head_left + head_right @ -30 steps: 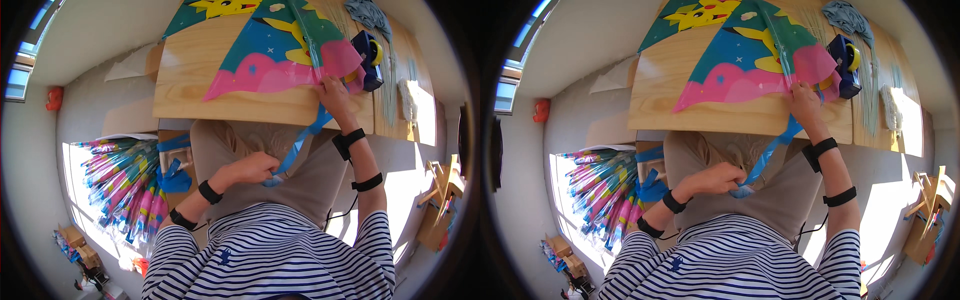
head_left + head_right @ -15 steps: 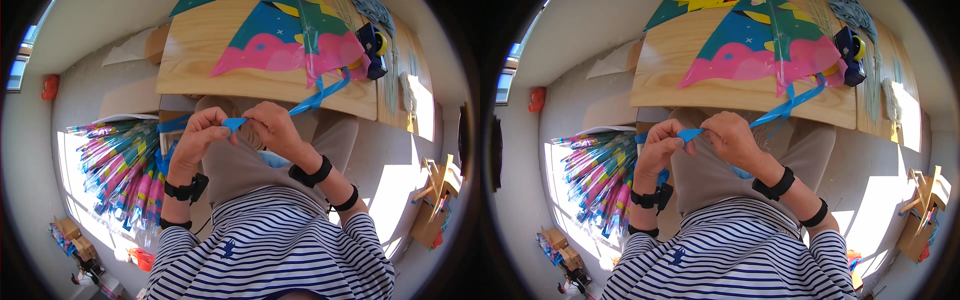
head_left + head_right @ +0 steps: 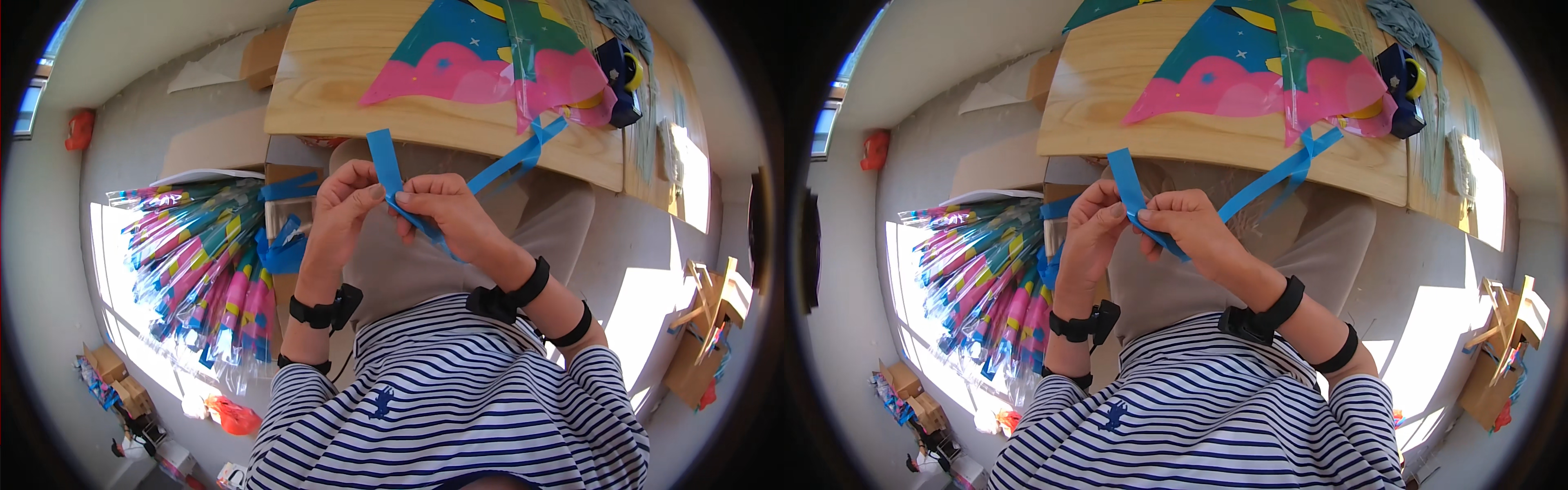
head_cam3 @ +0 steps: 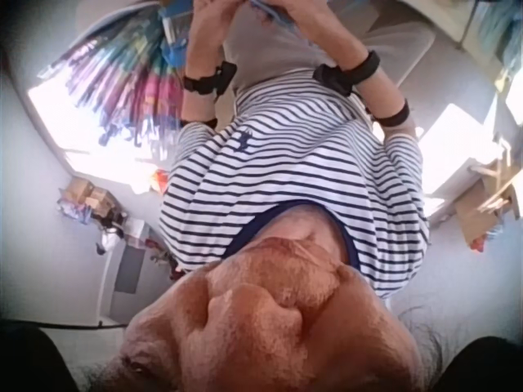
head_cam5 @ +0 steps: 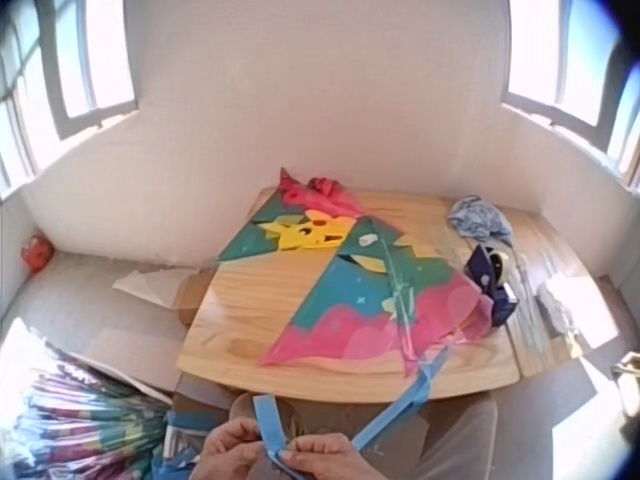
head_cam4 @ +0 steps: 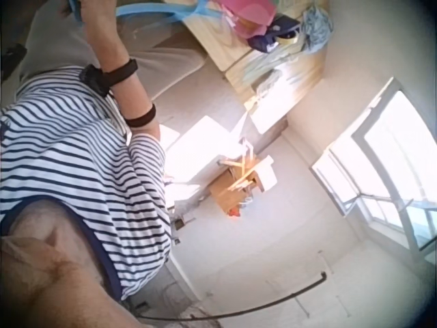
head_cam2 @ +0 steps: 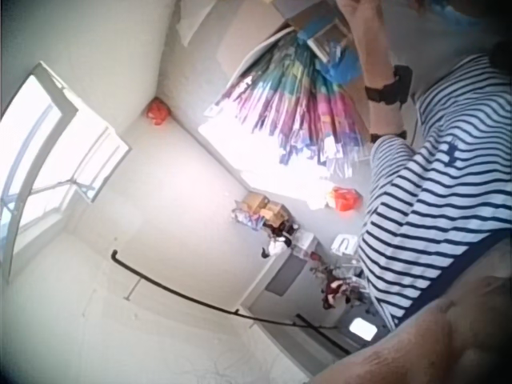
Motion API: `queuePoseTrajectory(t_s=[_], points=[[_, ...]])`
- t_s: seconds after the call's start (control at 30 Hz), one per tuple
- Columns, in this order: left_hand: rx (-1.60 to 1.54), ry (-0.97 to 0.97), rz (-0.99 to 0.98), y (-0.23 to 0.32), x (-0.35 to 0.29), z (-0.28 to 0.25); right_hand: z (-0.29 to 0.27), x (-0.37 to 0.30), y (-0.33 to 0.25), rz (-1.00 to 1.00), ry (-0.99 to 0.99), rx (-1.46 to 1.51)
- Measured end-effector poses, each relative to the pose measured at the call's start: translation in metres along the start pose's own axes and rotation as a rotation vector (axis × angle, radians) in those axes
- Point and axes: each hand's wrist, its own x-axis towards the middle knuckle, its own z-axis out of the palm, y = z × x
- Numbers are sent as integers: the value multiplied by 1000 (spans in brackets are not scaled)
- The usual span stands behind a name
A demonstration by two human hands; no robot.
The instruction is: Assembling plastic kites by applying tape and attaching structural blue strips.
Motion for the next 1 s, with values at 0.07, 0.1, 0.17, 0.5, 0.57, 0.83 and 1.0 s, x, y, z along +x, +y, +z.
queuePoseTrajectory(t_s=[0.07,0.1,0.17,0.5,0.57,0.83,1.0], points=[[-10,77,69,-3,2,-8,2,1,0,3,-9,-57],[-16,112,103,1,5,-7,4,2,1,-22,-39,-122],[-39,194,180,21,7,-10,7,4,3,-68,-102,-254],[361,579,859,268,-67,-124,46,20,21,-568,-442,-1023],[520,468,758,276,-78,-128,40,30,11,-630,-249,-1103],[454,341,37,54,39,-63,-39,50,-21,-618,382,-1181],[581,333,-22,-13,108,-65,-58,59,-7,-689,461,-1326]])
